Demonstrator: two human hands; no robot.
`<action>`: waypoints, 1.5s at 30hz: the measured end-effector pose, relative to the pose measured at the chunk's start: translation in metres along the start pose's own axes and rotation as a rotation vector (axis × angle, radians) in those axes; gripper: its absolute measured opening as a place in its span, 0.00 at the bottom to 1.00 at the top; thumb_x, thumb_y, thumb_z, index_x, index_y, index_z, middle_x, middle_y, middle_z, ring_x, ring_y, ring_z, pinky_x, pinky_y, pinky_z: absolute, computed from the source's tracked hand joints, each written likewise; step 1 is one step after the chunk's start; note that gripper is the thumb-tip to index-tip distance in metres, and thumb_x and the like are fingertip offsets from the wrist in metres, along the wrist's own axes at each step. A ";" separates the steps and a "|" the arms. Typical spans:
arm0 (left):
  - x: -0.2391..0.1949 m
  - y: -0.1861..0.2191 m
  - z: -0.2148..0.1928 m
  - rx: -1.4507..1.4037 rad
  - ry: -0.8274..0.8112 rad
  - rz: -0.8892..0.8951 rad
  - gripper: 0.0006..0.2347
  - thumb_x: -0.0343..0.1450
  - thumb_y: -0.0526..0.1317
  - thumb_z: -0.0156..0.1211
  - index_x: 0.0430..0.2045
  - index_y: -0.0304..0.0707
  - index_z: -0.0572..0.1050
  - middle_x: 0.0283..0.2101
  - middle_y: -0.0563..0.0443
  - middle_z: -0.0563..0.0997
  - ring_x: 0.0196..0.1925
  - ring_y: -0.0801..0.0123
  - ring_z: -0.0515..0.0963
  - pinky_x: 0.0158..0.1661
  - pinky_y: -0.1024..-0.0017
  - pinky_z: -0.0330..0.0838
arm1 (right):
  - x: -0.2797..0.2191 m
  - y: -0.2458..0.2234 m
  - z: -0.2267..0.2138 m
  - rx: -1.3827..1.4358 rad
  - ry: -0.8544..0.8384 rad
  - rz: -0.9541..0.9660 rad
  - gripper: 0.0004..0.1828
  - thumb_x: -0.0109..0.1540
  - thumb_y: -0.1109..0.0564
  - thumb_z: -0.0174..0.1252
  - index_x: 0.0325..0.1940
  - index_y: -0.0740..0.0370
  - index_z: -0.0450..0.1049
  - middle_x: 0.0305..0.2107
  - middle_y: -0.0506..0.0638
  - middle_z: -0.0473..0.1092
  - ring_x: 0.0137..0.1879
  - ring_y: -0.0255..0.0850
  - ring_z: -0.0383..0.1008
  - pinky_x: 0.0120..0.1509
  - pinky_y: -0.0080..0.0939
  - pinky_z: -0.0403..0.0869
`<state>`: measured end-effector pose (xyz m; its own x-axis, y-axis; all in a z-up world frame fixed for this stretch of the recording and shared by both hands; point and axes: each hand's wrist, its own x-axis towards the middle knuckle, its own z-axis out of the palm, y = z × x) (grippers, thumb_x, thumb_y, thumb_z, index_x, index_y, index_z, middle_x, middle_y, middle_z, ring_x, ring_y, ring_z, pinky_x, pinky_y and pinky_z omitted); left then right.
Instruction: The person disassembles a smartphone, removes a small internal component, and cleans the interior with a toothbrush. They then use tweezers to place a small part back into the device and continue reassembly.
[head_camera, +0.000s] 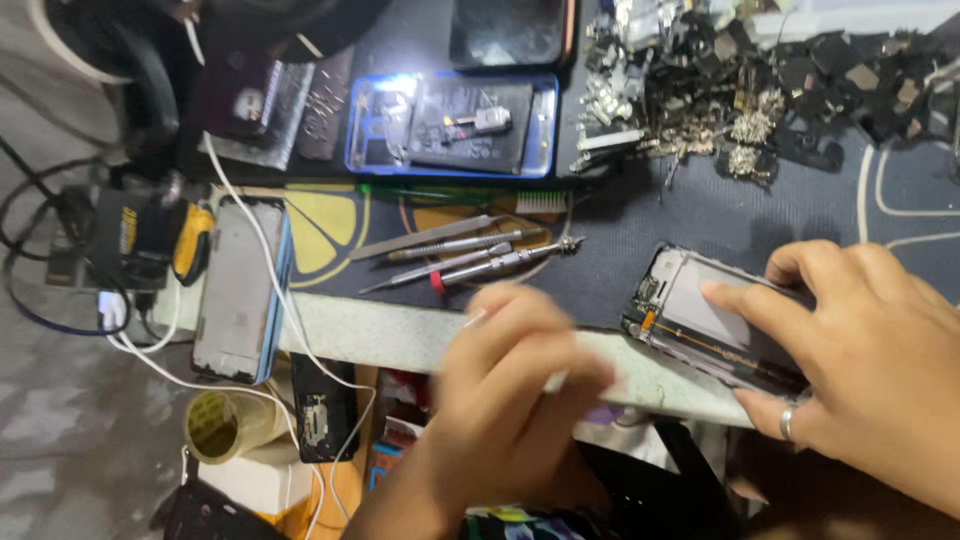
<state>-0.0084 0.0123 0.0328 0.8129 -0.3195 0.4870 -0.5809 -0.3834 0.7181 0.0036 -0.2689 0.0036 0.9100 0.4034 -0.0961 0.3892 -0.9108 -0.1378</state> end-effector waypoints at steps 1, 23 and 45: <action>-0.002 0.002 -0.011 0.033 0.030 0.004 0.07 0.69 0.29 0.70 0.34 0.38 0.76 0.35 0.50 0.78 0.40 0.60 0.77 0.43 0.65 0.66 | 0.005 0.002 0.001 -0.001 0.005 -0.010 0.45 0.36 0.37 0.75 0.59 0.37 0.76 0.49 0.46 0.69 0.51 0.47 0.69 0.53 0.47 0.73; -0.069 0.040 -0.011 0.513 -0.081 -0.133 0.07 0.68 0.30 0.69 0.36 0.39 0.77 0.40 0.50 0.79 0.46 0.57 0.76 0.47 0.61 0.66 | 0.002 -0.006 -0.028 0.117 -0.097 -0.040 0.44 0.45 0.39 0.71 0.65 0.45 0.71 0.54 0.52 0.66 0.62 0.52 0.65 0.62 0.50 0.69; -0.058 0.009 -0.007 0.559 -0.113 -0.128 0.08 0.68 0.31 0.67 0.38 0.39 0.78 0.45 0.49 0.79 0.51 0.54 0.76 0.51 0.57 0.66 | -0.001 -0.002 -0.023 0.193 -0.009 -0.102 0.43 0.47 0.42 0.70 0.67 0.48 0.69 0.51 0.52 0.65 0.61 0.52 0.65 0.60 0.53 0.67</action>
<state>-0.0606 0.0333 0.0141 0.8861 -0.3198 0.3355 -0.4380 -0.8143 0.3808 0.0055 -0.2694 0.0263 0.8655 0.4944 -0.0808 0.4440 -0.8317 -0.3335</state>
